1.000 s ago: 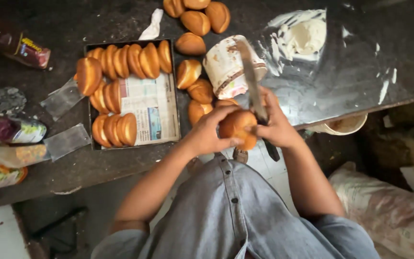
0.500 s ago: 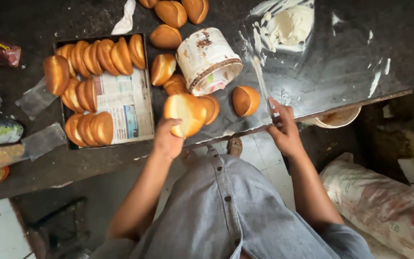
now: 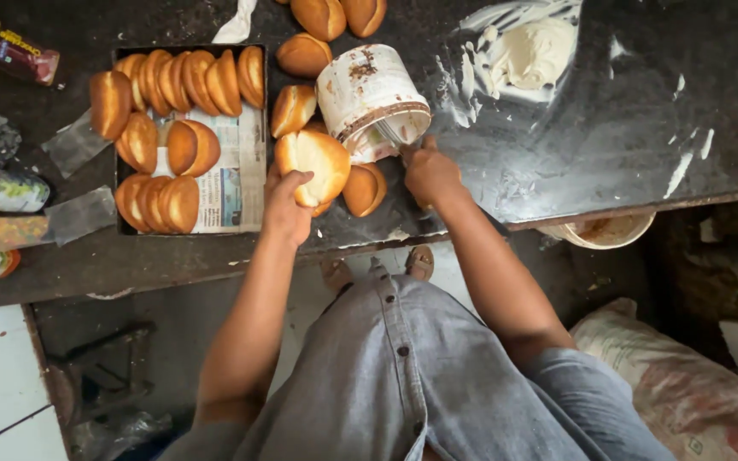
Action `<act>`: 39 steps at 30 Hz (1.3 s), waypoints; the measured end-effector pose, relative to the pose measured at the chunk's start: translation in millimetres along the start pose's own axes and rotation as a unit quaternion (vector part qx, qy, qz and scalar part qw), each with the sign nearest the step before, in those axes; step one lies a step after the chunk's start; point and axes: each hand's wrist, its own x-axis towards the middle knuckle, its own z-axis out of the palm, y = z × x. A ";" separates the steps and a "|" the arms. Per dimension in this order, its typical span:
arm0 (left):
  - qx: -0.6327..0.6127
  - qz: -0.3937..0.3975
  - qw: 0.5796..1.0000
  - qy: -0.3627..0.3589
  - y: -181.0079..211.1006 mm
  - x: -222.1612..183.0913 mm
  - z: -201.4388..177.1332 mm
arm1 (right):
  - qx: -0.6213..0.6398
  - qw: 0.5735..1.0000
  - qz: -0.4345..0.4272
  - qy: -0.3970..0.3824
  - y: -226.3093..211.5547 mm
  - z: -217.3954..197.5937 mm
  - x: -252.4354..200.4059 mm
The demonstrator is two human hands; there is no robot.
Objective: The person picks up buns one at a time, slices them open with a knife, and spreads a cream filling inside from a container. The filled buns are placed onto the work surface as the person continues the process.
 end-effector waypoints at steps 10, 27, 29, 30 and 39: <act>0.017 0.033 0.998 0.045 4.2 -8.9 -25.7 | 0.441 0.840 0.142 -0.281 71.4 -58.5 -55.6; 0.014 -0.005 0.999 -0.046 29.5 -27.0 32.7 | 0.026 0.995 -0.072 0.069 -91.0 -107.9 -179.2; 0.042 -0.025 0.998 -0.030 35.3 -23.5 25.5 | -0.021 0.995 -0.052 0.078 -91.1 -126.1 -182.0; 0.056 -0.036 0.998 -0.021 35.6 -22.2 20.7 | -0.023 0.995 -0.035 0.086 -89.6 -132.7 -179.9; 0.215 0.047 0.971 -0.090 30.5 -21.8 10.6 | 0.012 0.987 -0.049 0.152 -97.2 -118.8 -147.4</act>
